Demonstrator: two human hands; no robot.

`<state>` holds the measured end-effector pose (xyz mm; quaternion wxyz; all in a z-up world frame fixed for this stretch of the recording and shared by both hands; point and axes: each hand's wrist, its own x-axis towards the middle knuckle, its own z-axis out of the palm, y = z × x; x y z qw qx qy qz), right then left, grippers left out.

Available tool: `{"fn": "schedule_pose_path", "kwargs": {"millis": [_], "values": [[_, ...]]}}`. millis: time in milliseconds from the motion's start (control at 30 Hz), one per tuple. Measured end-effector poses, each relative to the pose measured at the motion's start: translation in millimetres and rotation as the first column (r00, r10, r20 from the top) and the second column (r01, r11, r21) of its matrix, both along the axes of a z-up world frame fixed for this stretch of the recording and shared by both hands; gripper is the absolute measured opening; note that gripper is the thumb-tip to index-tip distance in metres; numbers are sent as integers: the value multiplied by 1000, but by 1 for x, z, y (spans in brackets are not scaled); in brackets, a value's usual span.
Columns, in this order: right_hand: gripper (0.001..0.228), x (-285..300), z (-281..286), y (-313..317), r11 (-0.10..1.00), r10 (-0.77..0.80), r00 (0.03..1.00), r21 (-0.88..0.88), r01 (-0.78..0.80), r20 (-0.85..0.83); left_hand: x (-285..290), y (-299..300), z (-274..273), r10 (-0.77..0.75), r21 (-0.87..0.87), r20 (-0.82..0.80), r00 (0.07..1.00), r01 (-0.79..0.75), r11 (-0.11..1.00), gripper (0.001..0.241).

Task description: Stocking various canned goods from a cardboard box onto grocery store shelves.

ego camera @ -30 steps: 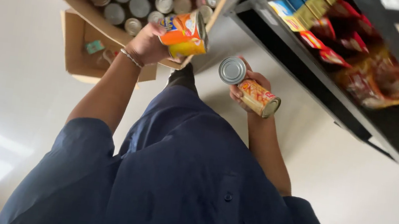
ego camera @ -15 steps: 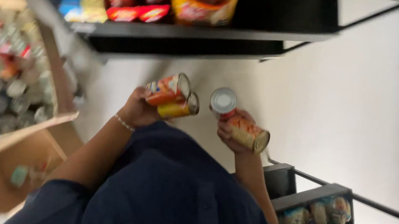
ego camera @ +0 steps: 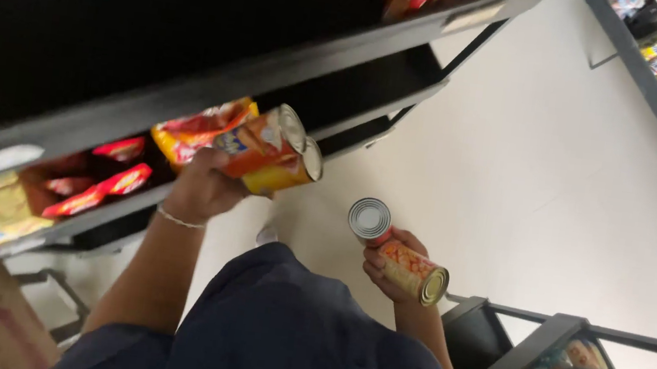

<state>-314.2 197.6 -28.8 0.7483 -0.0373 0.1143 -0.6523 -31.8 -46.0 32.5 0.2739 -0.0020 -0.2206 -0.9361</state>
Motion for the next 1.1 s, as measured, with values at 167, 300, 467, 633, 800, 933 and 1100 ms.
{"fn": "schedule_pose_path", "kwargs": {"millis": [167, 300, 467, 633, 800, 933, 1100], "values": [[33, -45, 29, -50, 996, -73, 996, 49, 76, -52, -55, -100, 60, -39, -219, 60, 997, 52, 974, 71], [35, -74, 33, -90, 998, -60, 998, 33, 61, -37, -103, -153, 88, 164, -330, 224, 961, -84, 940, 59], [38, -130, 4, -139, 991, 123, 991, -53, -125, -50, -156, -166, 120, 227, -281, 524, 821, -85, 956, 49], [40, -173, 26, -203, 909, 400, 912, -93, -407, -90, -180, -190, 114, 251, -281, 644, 722, -81, 956, 48], [40, -222, 31, -266, 796, 596, 798, -71, -602, -88, -217, -191, 93, 311, -303, 849, 427, -87, 949, 52], [44, -247, 22, -298, 652, 750, 658, -100, -752, -62, -258, -164, 124, 394, -384, 914, 97, -106, 917, 57], [40, -256, 15, -327, 406, 908, 417, -162, -899, -37, -302, -162, 149, 368, -373, 921, -131, -16, 928, 78]]}}
